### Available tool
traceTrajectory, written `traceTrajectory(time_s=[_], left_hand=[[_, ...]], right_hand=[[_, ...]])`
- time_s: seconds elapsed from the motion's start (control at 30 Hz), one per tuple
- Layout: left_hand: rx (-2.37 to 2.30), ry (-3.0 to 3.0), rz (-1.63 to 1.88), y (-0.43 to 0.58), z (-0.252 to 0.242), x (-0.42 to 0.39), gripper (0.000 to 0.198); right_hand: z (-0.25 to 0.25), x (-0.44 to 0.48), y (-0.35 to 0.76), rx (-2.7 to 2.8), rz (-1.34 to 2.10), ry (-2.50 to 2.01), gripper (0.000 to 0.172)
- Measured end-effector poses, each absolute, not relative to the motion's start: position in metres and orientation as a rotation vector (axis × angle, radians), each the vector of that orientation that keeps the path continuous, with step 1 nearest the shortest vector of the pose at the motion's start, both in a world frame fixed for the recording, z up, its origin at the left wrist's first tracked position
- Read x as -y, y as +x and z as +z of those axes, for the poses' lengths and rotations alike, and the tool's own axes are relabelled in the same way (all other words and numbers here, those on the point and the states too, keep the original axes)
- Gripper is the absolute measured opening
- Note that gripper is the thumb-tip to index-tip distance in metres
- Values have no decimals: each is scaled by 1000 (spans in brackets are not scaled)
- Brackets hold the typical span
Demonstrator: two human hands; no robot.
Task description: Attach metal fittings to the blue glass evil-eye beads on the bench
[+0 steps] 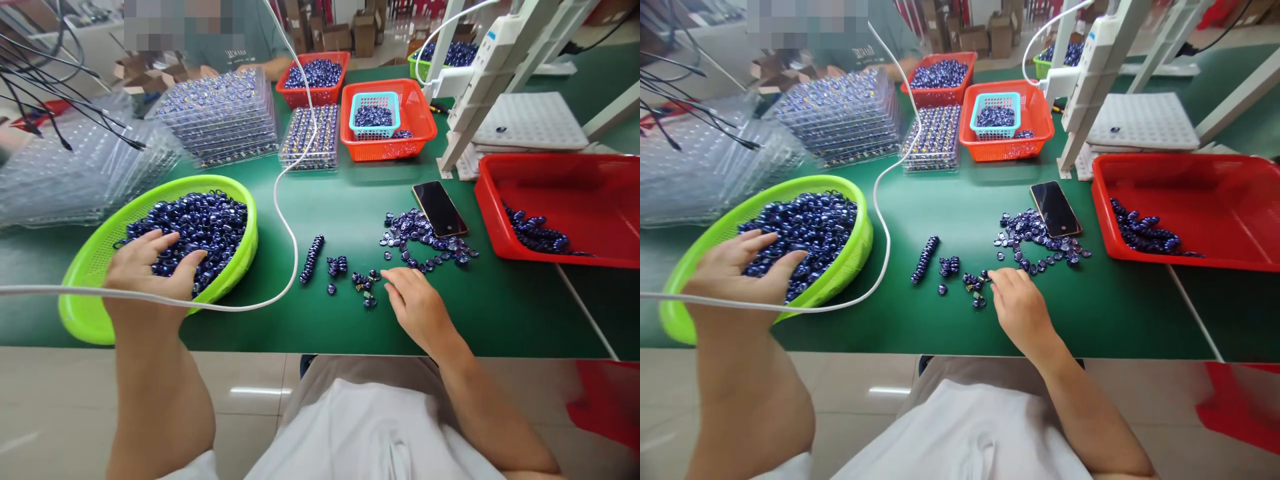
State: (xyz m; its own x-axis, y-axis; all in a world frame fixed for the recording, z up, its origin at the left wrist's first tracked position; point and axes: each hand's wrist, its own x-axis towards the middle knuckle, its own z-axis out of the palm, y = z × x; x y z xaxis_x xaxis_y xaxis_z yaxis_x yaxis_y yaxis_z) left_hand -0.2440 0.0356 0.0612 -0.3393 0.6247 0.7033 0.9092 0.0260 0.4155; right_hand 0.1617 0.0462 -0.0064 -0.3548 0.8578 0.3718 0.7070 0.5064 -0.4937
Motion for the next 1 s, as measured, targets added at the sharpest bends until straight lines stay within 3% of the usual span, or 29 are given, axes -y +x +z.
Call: traceTrajectory(time_s=[0.17, 0.4, 0.63, 0.83, 1.0], left_hand=[[1865, -1817, -1057, -177, 55, -34, 38], [1759, -2464, -1422, -71, 21, -10, 28], [1707, -2845, -1616, -28, 5, 2, 35], [1537, -3087, -1732, -23, 1, 0, 22], [1863, -3236, -1766, -19, 5, 2, 13]], right_hand=[[-13, -59, 144, 2350, 191, -1337, 33], [-22, -54, 149, 2390, 184, -1432, 11], [10, -18, 166, 2062, 844, -1317, 16], [10, 3, 177, 1684, 1360, -1334, 10], [3, 7, 185, 1556, 1543, -1314, 13]])
